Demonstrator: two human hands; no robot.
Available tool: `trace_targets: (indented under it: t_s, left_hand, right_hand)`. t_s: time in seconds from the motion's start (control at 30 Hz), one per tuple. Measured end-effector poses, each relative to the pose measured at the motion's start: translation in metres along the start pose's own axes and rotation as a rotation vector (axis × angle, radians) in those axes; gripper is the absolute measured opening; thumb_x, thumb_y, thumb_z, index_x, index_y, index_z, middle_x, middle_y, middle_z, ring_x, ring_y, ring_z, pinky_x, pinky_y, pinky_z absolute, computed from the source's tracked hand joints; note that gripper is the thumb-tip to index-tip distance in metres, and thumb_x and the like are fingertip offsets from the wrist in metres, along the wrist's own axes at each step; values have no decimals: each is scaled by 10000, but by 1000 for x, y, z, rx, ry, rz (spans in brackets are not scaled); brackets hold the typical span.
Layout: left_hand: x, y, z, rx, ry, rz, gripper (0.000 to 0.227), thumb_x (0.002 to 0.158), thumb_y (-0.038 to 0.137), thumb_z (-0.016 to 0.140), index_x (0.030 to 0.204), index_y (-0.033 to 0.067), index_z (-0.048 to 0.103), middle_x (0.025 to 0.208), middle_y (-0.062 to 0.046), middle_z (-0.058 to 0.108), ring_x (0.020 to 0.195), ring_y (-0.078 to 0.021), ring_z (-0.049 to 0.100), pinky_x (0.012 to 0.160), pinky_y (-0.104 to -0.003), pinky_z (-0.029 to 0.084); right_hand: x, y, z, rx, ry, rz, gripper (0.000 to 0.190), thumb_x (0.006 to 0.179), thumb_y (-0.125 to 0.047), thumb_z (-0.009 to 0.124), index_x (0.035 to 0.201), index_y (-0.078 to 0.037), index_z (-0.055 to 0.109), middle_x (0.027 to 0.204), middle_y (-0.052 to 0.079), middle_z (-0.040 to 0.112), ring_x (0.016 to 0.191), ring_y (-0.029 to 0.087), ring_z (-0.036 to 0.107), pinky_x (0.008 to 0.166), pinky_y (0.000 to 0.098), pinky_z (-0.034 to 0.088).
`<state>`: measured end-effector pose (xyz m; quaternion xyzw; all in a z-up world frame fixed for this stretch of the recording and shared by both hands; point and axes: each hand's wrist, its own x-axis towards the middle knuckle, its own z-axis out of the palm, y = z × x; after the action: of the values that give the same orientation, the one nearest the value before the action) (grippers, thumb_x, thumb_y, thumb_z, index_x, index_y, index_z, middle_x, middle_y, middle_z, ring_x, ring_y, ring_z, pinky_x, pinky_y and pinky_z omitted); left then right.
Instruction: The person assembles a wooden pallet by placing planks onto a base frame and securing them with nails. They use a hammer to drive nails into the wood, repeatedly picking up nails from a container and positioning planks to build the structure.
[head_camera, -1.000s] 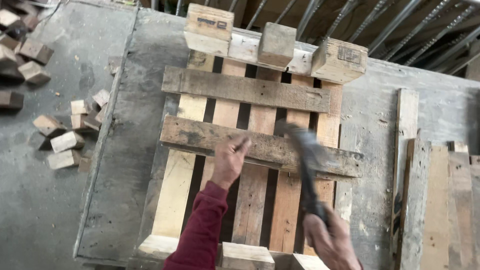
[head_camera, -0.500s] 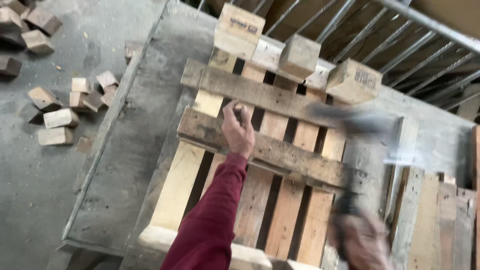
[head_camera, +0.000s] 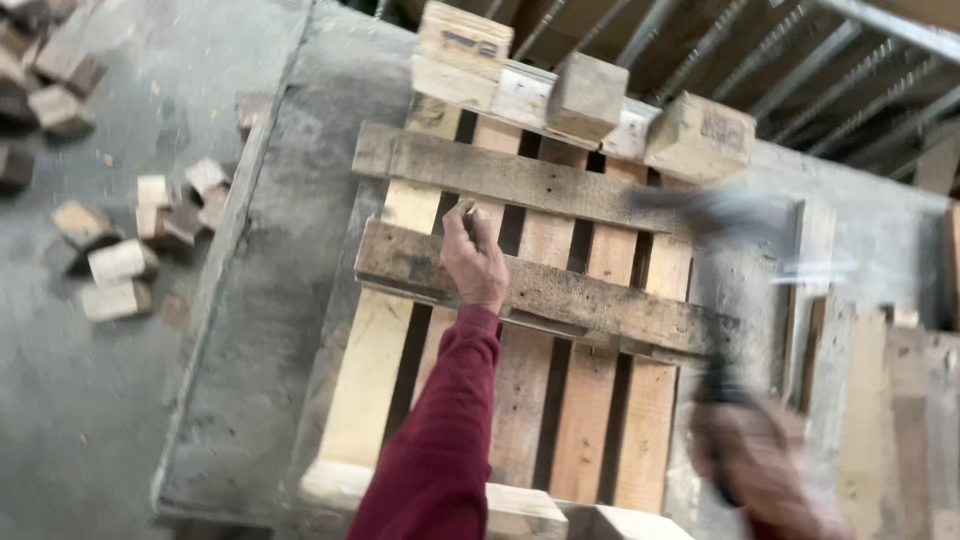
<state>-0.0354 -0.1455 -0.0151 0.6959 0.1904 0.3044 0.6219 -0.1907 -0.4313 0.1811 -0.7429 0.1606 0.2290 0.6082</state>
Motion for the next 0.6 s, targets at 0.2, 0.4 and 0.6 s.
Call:
trace_targets:
  t_s: [0.2, 0.4, 0.6]
  left_hand:
    - [25, 1, 7, 50, 57, 210, 207, 1105, 183, 540, 1192, 8, 608, 1093, -152, 703, 960, -261, 713, 812, -373, 592]
    - [35, 6, 8, 104, 77, 251, 179, 1101, 159, 525, 1140, 17, 627, 952, -152, 694, 856, -270, 728, 748, -377, 574]
    - [5, -7, -4, 42, 13, 186, 177, 1089, 172, 548, 1117, 15, 625, 934, -122, 699, 787, -227, 719, 695, -334, 576]
  right_hand:
    - [19, -53, 2, -49, -151, -918, 171, 994, -290, 689, 1042, -129, 655, 771, 55, 617, 680, 195, 656, 720, 389, 551]
    - [66, 97, 65, -417, 71, 246, 392, 944, -406, 569, 1159, -96, 675, 512, 56, 542, 431, 171, 512, 424, 350, 415]
    - [17, 103, 38, -231, 76, -231, 315, 951, -298, 542, 1039, -15, 646, 543, 3, 562, 441, 103, 507, 390, 298, 412]
